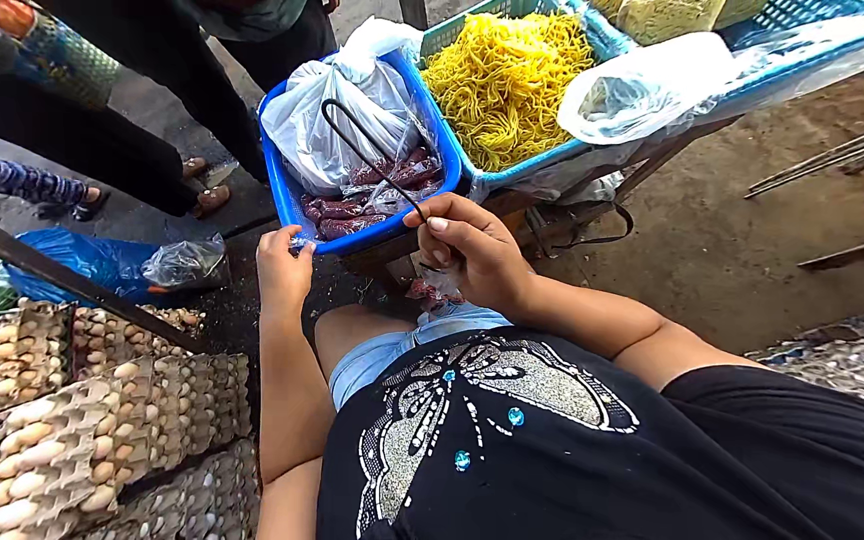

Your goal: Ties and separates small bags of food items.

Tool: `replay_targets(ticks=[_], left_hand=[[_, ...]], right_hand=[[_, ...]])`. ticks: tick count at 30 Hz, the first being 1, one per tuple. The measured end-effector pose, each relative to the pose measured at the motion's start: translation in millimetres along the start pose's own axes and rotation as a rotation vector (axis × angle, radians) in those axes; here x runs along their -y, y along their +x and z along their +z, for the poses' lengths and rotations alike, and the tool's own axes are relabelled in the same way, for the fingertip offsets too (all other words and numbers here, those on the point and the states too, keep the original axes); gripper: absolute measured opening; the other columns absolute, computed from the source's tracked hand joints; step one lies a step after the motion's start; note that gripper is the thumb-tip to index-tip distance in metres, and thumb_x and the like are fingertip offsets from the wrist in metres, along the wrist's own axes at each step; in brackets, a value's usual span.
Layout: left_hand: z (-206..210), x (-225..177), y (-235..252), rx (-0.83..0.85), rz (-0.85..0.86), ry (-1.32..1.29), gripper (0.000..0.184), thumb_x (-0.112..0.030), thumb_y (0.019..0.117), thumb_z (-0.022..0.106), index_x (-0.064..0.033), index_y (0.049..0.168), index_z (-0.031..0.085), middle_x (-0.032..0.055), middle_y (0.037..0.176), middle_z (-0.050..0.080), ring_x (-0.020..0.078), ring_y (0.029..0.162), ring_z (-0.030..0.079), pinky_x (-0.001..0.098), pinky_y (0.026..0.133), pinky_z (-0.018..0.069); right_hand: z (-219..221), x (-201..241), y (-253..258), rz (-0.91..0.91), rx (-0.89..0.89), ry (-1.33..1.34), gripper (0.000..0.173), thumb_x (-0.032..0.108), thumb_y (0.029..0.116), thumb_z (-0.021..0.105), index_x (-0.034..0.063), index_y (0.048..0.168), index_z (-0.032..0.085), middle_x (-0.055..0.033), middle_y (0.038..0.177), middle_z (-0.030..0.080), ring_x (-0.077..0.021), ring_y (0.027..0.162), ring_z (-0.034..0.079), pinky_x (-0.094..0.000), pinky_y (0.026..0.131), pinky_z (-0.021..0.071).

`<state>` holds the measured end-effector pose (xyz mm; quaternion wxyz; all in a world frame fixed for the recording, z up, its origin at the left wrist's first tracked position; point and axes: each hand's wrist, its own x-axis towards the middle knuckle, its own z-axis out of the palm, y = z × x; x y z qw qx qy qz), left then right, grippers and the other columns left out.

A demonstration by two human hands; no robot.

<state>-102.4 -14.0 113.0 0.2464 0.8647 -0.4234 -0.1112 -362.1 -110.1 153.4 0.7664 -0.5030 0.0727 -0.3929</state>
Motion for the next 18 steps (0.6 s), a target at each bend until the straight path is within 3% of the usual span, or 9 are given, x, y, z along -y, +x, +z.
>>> replay_targets(ticks=[2,6,10,12,15,16,18], left_hand=[[-6.6,0.6,-6.0,0.049,0.067,0.094,0.03,-0.005,0.099,0.064,-0.0006,0.129,0.066,0.0256,0.135,0.059,0.0426,0.126,0.057,0.0599,0.104,0.0467],[-9.2,2.7,-12.0,-0.089,0.244,0.177,0.018,-0.004,0.1017,0.057,0.0,0.108,0.074,0.024,0.115,0.067,0.0422,0.11,0.065,0.0584,0.097,0.0508],[-23.4,-20.3,-29.7,-0.249,0.437,-0.077,0.02,-0.014,0.1035,0.057,0.0012,0.108,0.07,0.0199,0.124,0.061,0.0249,0.113,0.061,0.0359,0.096,0.0515],[-34.0,-35.9,-40.5,-0.356,0.552,-0.26,0.021,-0.013,0.1036,0.056,0.0039,0.108,0.067,0.0168,0.123,0.063,0.0187,0.114,0.062,0.0312,0.096,0.0524],[-41.8,-58.0,-52.9,-0.463,0.665,-0.517,0.013,-0.009,0.1027,0.058,-0.0082,0.114,0.064,-0.0028,0.118,0.067,0.0053,0.105,0.066,0.0244,0.088,0.0575],[-41.0,-62.6,-55.2,-0.452,0.679,-0.535,0.013,-0.009,0.1026,0.059,-0.0091,0.115,0.063,-0.0043,0.117,0.068,0.0037,0.101,0.067,0.0238,0.086,0.0582],[-32.1,-65.4,-55.6,-0.385,0.667,-0.504,0.013,-0.008,0.102,0.062,-0.0009,0.113,0.065,0.0023,0.11,0.07,0.0045,0.094,0.068,0.0243,0.084,0.059]], right_hand=[[0.7,-0.6,0.6,0.011,0.006,-0.001,0.027,0.01,0.1027,0.04,0.0108,0.111,0.066,0.0095,0.069,0.052,-0.0008,0.06,0.047,-0.0175,0.057,0.0414],[3.7,-3.2,0.8,0.021,0.024,0.0,0.027,0.009,0.1022,0.04,0.0105,0.11,0.066,0.009,0.069,0.051,-0.0017,0.06,0.047,-0.0183,0.058,0.0418],[3.0,-4.7,0.9,0.007,0.021,0.013,0.026,0.009,0.1032,0.041,0.01,0.11,0.066,0.0088,0.069,0.052,-0.001,0.06,0.048,-0.0177,0.058,0.0423],[3.1,-3.9,-0.7,-0.003,0.014,0.01,0.026,0.009,0.1033,0.041,0.0094,0.11,0.066,0.0076,0.069,0.052,-0.0012,0.059,0.048,-0.0168,0.056,0.0419],[3.0,-2.8,-0.5,-0.013,0.01,0.011,0.025,0.008,0.1034,0.042,0.0093,0.111,0.065,0.008,0.069,0.052,-0.0004,0.059,0.047,-0.0162,0.056,0.0414],[3.1,-2.9,0.4,-0.017,0.007,0.019,0.025,0.007,0.1034,0.042,0.0089,0.112,0.065,0.0089,0.07,0.053,0.0,0.06,0.047,-0.0165,0.057,0.0416],[4.1,-3.7,2.0,-0.026,0.003,0.018,0.023,0.006,0.1039,0.043,0.0075,0.113,0.064,0.0091,0.072,0.054,0.0003,0.061,0.048,-0.0164,0.058,0.0424]])
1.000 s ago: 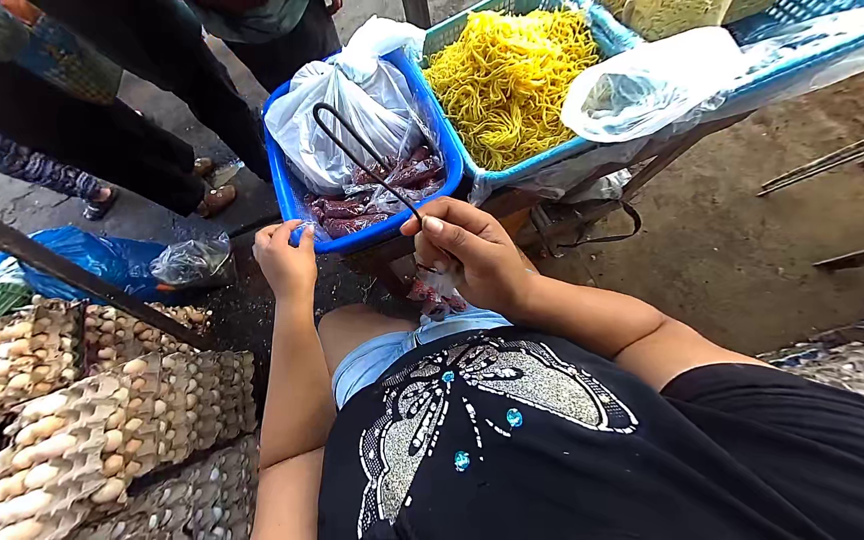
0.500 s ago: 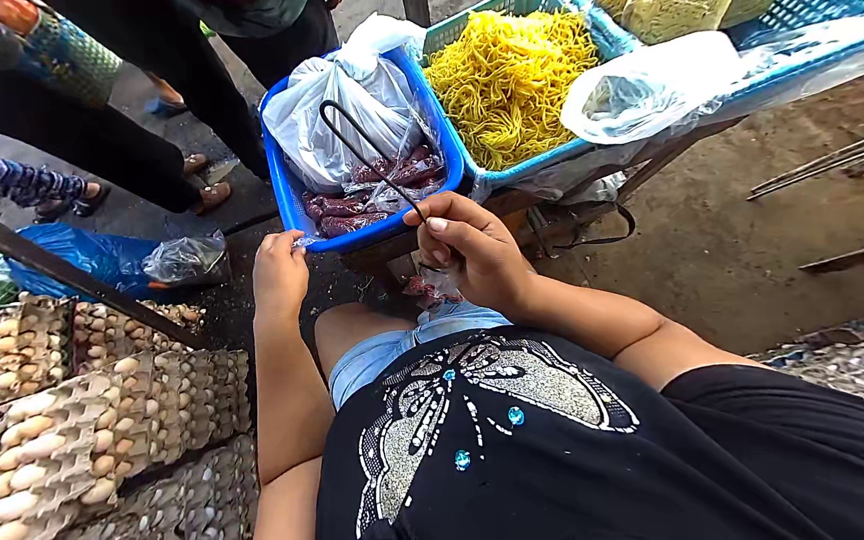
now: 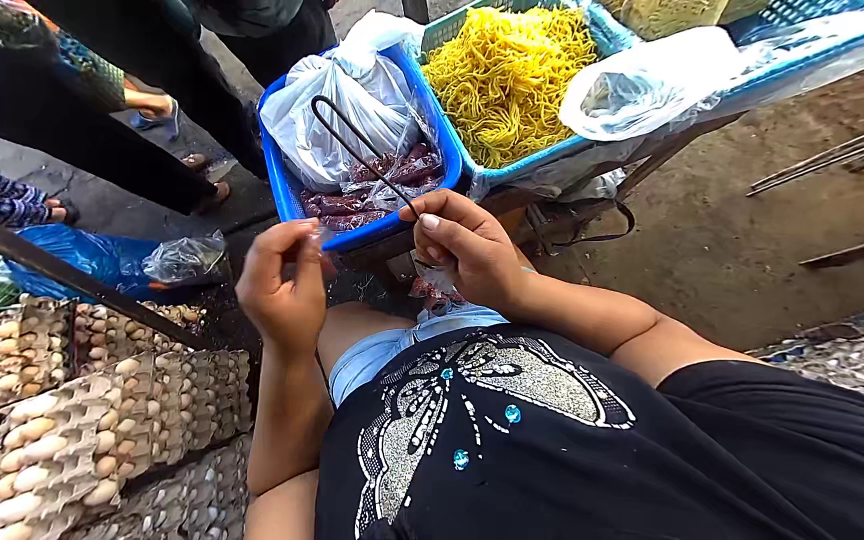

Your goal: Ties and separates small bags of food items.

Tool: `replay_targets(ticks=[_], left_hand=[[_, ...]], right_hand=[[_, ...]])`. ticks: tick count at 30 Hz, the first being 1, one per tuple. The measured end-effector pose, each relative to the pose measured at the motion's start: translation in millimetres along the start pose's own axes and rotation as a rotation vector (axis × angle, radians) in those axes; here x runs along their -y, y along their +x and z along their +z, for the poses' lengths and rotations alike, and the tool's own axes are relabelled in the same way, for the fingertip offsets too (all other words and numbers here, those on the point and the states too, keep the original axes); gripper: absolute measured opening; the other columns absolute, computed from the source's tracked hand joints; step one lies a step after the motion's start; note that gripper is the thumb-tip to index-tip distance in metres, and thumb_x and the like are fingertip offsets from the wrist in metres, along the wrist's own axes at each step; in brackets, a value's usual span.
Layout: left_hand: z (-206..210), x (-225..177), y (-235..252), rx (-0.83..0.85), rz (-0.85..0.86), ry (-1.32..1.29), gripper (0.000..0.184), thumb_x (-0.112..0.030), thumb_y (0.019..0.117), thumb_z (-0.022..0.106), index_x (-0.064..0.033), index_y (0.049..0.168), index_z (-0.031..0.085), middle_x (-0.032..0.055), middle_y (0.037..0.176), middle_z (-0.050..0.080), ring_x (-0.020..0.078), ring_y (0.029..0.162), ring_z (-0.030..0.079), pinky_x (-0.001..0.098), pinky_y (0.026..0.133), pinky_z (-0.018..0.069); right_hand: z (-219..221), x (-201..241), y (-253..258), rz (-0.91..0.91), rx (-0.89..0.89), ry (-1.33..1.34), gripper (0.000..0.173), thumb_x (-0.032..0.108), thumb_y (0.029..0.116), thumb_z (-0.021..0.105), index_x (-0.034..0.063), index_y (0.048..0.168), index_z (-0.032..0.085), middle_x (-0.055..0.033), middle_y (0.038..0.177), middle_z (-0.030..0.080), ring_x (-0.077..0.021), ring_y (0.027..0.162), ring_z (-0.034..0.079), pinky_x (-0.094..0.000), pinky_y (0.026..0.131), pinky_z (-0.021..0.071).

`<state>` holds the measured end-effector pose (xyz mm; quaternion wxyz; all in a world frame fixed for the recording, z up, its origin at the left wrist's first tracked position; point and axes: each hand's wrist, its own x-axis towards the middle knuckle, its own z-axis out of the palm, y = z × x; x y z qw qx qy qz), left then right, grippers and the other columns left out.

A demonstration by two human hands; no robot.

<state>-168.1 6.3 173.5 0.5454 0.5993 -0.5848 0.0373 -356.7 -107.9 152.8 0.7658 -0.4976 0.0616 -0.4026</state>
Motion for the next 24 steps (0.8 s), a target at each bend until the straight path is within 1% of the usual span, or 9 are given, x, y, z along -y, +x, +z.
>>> replay_targets(ticks=[2,5,8,11,15,18,19,21,24], left_hand=[[12.8,3.8,-7.4,0.055,-0.1,-0.003,0.014,-0.007,0.0991,0.066,0.0033,0.109,0.066,0.0035,0.101,0.069,0.0027,0.087,0.066,0.0217,0.08,0.0582],[29.2,1.3,-19.1,0.13,-0.275,-0.057,0.014,-0.008,0.096,0.07,0.0006,0.106,0.067,-0.0009,0.094,0.069,-0.0009,0.08,0.065,0.0179,0.074,0.0568],[41.2,-6.7,-27.2,0.188,-0.408,-0.158,0.013,-0.006,0.0946,0.07,-0.0021,0.107,0.069,-0.0039,0.091,0.071,-0.0009,0.075,0.065,0.0176,0.068,0.0571],[48.7,-14.2,-30.0,0.206,-0.429,-0.241,0.011,-0.004,0.095,0.068,-0.0037,0.106,0.068,-0.0052,0.09,0.07,0.0,0.075,0.066,0.0184,0.069,0.0584],[52.3,-18.5,-30.0,0.235,-0.405,-0.325,0.012,-0.006,0.0986,0.066,-0.0053,0.11,0.068,-0.0053,0.094,0.071,0.0027,0.079,0.069,0.0227,0.074,0.061],[60.4,-16.6,-35.3,0.24,-0.299,-0.273,0.012,-0.007,0.1002,0.063,-0.0027,0.111,0.066,-0.0024,0.097,0.071,0.0032,0.082,0.069,0.0237,0.077,0.0612],[63.8,-13.3,-38.2,0.234,-0.205,-0.193,0.012,-0.006,0.1,0.062,0.0,0.11,0.066,0.0017,0.097,0.07,0.0044,0.085,0.069,0.0233,0.079,0.0602],[68.8,-7.1,-42.4,0.21,0.024,-0.005,0.011,-0.003,0.0975,0.062,0.0026,0.103,0.069,0.0106,0.094,0.068,0.0131,0.089,0.067,0.0265,0.084,0.0574],[71.3,-1.9,-43.0,0.234,0.228,0.071,0.013,-0.005,0.0983,0.058,0.0009,0.097,0.07,0.0123,0.087,0.062,0.0181,0.083,0.063,0.0263,0.079,0.055]], right_hand=[[1.8,-2.2,0.4,-0.009,-0.006,-0.01,0.023,0.005,0.1038,0.043,0.0068,0.114,0.064,0.0087,0.076,0.056,0.0012,0.063,0.049,-0.0156,0.059,0.0428],[3.1,-4.2,1.3,-0.001,-0.018,-0.047,0.022,0.005,0.1043,0.044,0.0048,0.115,0.063,0.0066,0.088,0.061,0.0019,0.067,0.051,-0.015,0.061,0.0444],[4.3,-6.1,1.7,0.014,-0.038,-0.078,0.021,0.005,0.104,0.044,0.0023,0.115,0.062,0.0052,0.089,0.061,0.0017,0.068,0.052,-0.0147,0.062,0.0448],[5.4,-6.5,2.5,0.038,-0.069,-0.099,0.021,0.005,0.1047,0.045,0.001,0.116,0.062,0.0044,0.088,0.061,0.0011,0.068,0.052,-0.0145,0.062,0.0445],[6.5,-4.6,2.5,0.047,-0.108,-0.13,0.022,0.004,0.1054,0.044,0.002,0.116,0.063,0.0034,0.09,0.062,0.0005,0.069,0.053,-0.0142,0.063,0.0464],[3.3,-2.3,1.2,0.055,-0.116,-0.188,0.022,0.007,0.1057,0.045,0.0027,0.116,0.064,0.0011,0.088,0.061,-0.0009,0.066,0.052,-0.0145,0.059,0.0455],[2.1,-1.6,1.0,0.067,-0.111,-0.204,0.022,0.009,0.106,0.045,0.0035,0.116,0.065,0.0011,0.087,0.061,-0.0012,0.066,0.052,-0.0147,0.059,0.0457],[0.0,-1.3,0.8,0.119,-0.121,-0.204,0.023,0.011,0.1064,0.045,0.0064,0.116,0.065,0.0024,0.084,0.06,-0.0014,0.066,0.052,-0.015,0.059,0.0452],[-2.6,-1.7,1.9,0.224,-0.182,-0.133,0.022,0.015,0.1061,0.046,0.0115,0.113,0.067,0.0044,0.072,0.053,-0.0013,0.056,0.045,-0.0141,0.051,0.0391]])
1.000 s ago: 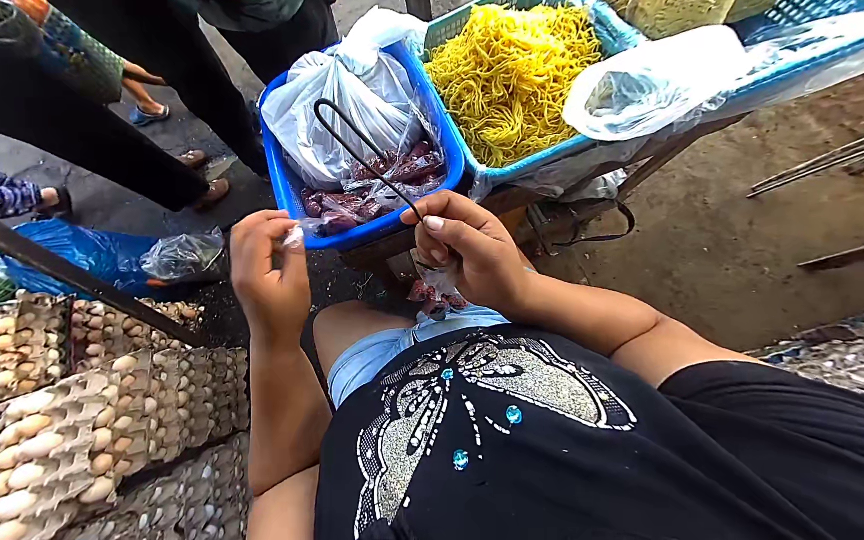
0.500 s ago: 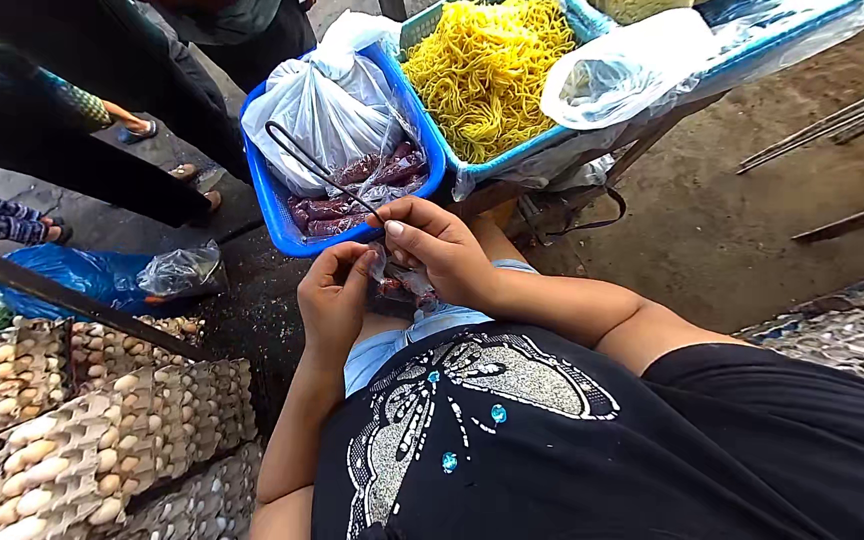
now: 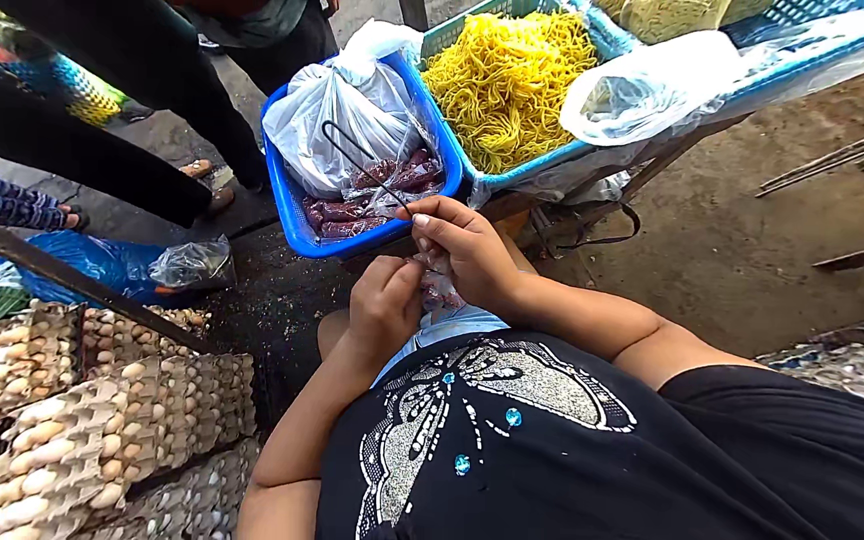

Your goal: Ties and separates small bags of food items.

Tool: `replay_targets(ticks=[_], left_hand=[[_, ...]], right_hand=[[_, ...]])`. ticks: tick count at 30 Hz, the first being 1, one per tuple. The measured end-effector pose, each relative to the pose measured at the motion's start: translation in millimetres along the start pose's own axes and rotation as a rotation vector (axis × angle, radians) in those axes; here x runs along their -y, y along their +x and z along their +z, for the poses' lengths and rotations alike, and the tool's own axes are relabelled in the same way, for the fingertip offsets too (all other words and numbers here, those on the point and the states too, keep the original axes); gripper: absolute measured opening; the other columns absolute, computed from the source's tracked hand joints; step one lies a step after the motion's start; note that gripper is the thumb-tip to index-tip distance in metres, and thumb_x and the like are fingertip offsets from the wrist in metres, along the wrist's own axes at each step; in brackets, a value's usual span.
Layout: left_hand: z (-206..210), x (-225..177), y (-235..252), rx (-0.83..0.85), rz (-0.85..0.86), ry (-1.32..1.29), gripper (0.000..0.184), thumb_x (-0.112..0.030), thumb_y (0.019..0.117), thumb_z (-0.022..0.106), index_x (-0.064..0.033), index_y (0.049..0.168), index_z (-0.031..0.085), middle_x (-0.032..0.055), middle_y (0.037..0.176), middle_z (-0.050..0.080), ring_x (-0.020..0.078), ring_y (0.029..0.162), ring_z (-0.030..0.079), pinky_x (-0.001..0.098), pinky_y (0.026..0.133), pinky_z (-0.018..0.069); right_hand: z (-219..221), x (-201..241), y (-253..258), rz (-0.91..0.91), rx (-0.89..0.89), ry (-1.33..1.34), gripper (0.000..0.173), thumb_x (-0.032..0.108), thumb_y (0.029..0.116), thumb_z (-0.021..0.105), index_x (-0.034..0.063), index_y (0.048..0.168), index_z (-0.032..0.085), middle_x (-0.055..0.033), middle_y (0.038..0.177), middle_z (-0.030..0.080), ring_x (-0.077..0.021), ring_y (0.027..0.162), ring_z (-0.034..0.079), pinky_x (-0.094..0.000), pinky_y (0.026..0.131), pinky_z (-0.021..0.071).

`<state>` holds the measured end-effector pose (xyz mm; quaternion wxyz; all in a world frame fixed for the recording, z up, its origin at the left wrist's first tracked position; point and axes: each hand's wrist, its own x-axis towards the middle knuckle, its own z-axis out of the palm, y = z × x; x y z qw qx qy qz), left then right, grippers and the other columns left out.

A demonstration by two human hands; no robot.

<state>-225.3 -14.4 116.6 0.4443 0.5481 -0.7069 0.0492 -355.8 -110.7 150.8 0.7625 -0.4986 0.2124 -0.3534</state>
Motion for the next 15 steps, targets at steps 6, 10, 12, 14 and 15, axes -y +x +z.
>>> replay_targets(ticks=[6,10,12,14,15], left_hand=[[4.6,-4.0,-4.7,0.169,0.138,-0.076,0.016,-0.002,0.0964,0.056,-0.0002,0.094,0.071,0.0139,0.082,0.066,0.022,0.077,0.066,0.0306,0.071,0.0572],[-1.0,10.7,-1.2,0.128,0.063,-0.06,0.014,-0.01,0.1,0.06,-0.001,0.101,0.07,0.0132,0.089,0.071,0.0194,0.083,0.07,0.0309,0.077,0.0596],[-14.2,28.2,4.7,0.149,-0.138,-0.014,0.029,-0.018,0.1001,0.065,0.0022,0.121,0.065,0.0155,0.1,0.071,0.0193,0.083,0.069,0.0332,0.074,0.0592],[-31.7,54.2,12.7,0.239,-0.43,0.127,0.042,-0.018,0.1007,0.063,0.0028,0.137,0.057,0.022,0.113,0.066,0.028,0.086,0.067,0.0428,0.073,0.0578],[-39.8,68.4,16.9,0.317,-0.587,0.211,0.043,-0.019,0.1012,0.062,0.0008,0.139,0.057,0.025,0.123,0.062,0.0339,0.093,0.067,0.0496,0.08,0.0575]], right_hand=[[3.4,-1.5,1.8,0.116,-0.061,0.1,0.022,0.016,0.1062,0.045,0.0137,0.109,0.067,0.0051,0.067,0.05,-0.0015,0.053,0.043,-0.0149,0.051,0.0379],[1.8,-1.7,5.3,0.028,-0.021,0.155,0.022,0.017,0.1073,0.044,0.0133,0.113,0.065,0.0045,0.07,0.051,-0.0025,0.056,0.045,-0.0161,0.053,0.0405],[-1.5,1.5,4.6,-0.071,0.022,0.156,0.023,0.016,0.1064,0.043,0.0134,0.113,0.065,0.0044,0.07,0.052,-0.0021,0.056,0.046,-0.0158,0.053,0.0415],[-4.7,2.1,2.7,-0.144,0.061,0.166,0.023,0.014,0.1054,0.044,0.012,0.112,0.066,0.004,0.071,0.053,-0.0021,0.057,0.047,-0.0159,0.053,0.0413],[-6.5,1.0,2.2,-0.168,0.08,0.17,0.023,0.012,0.1048,0.044,0.0111,0.112,0.066,0.0044,0.073,0.055,-0.002,0.058,0.048,-0.0164,0.054,0.0424]])
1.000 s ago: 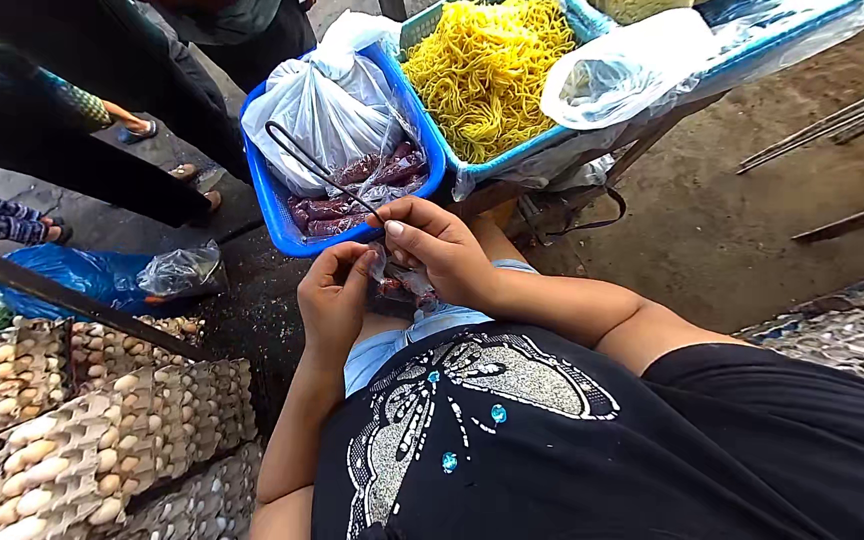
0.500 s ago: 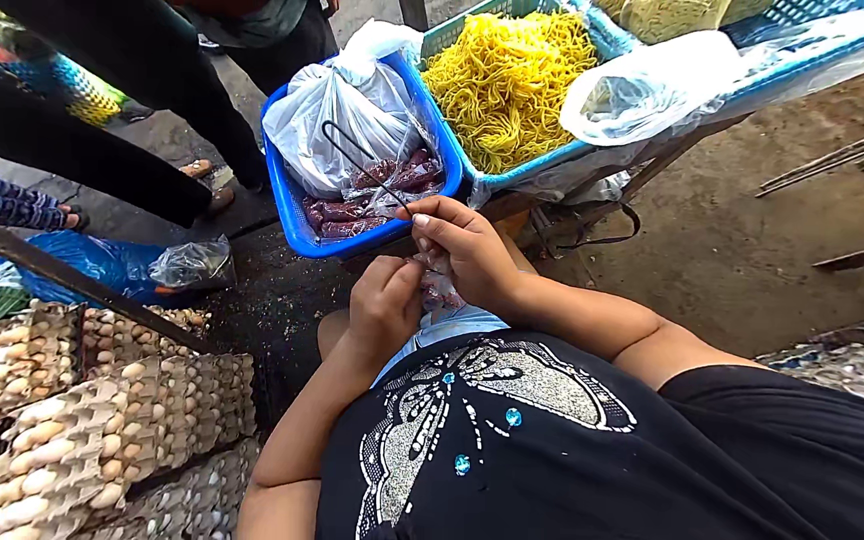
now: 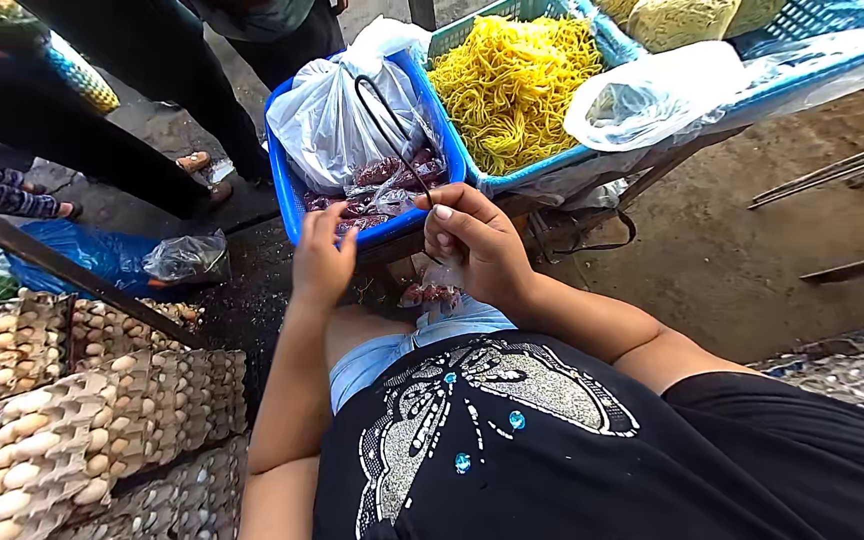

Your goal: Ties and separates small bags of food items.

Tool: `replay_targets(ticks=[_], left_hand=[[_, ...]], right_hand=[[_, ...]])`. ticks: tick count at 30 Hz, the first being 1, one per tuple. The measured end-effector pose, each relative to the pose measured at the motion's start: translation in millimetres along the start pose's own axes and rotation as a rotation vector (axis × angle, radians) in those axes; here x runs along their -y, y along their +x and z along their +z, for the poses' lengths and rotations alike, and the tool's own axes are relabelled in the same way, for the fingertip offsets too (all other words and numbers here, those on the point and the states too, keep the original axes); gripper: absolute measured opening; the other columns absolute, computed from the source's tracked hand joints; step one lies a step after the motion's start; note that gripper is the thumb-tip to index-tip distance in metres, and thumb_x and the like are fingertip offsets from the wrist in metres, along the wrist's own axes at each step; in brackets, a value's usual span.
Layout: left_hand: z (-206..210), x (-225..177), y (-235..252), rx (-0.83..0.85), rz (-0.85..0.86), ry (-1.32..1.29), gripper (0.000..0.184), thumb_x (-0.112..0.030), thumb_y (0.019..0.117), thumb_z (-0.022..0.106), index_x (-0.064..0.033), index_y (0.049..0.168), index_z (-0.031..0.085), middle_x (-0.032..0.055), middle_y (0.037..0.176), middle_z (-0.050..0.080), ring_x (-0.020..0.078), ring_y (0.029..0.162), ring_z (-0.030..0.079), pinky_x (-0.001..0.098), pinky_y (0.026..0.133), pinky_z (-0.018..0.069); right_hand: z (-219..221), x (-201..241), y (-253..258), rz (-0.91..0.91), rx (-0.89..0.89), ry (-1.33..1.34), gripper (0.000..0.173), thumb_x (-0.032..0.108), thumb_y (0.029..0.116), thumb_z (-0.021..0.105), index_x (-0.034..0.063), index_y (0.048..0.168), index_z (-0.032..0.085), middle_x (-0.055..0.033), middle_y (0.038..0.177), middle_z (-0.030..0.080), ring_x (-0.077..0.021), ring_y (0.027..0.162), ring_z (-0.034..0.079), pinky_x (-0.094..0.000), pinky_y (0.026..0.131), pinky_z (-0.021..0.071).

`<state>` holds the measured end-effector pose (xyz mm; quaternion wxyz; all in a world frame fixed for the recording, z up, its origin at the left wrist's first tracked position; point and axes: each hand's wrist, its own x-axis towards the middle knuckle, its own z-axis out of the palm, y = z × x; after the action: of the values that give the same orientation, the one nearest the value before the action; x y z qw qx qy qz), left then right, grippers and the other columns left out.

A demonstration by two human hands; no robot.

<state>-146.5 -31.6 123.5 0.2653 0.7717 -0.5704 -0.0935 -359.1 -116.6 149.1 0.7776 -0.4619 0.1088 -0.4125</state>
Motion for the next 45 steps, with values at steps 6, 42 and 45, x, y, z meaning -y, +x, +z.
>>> replay_targets(ticks=[6,42,45], left_hand=[[-23.5,33.3,48.6,0.481,-0.38,0.168,0.033,-0.026,0.1056,0.058,-0.0002,0.121,0.071,0.0268,0.135,0.058,0.0424,0.13,0.052,0.0608,0.11,0.0384],[-32.1,-14.0,-18.6,-0.451,0.287,-0.396,0.012,-0.012,0.1003,0.066,-0.0018,0.107,0.067,-0.0025,0.1,0.071,0.0009,0.084,0.066,0.0226,0.073,0.0576],[-56.6,-23.9,-26.8,-0.589,0.327,-0.401,0.009,-0.015,0.0997,0.068,-0.0122,0.107,0.063,-0.0123,0.098,0.067,-0.0022,0.082,0.063,0.0206,0.071,0.0553]], right_hand=[[-1.3,-3.0,-1.1,-0.009,0.032,-0.009,0.022,0.011,0.1039,0.046,0.0113,0.112,0.067,0.0054,0.073,0.057,-0.0012,0.059,0.048,-0.0167,0.055,0.0417],[-7.5,-4.0,-1.5,-0.061,0.052,-0.016,0.022,0.004,0.1046,0.042,0.0034,0.112,0.063,0.0055,0.073,0.055,-0.0025,0.061,0.048,-0.0189,0.057,0.0432],[-7.5,-4.7,-0.2,-0.072,0.075,-0.034,0.022,0.005,0.1047,0.043,0.0042,0.113,0.063,0.006,0.074,0.055,-0.0028,0.063,0.049,-0.0196,0.059,0.0438]])
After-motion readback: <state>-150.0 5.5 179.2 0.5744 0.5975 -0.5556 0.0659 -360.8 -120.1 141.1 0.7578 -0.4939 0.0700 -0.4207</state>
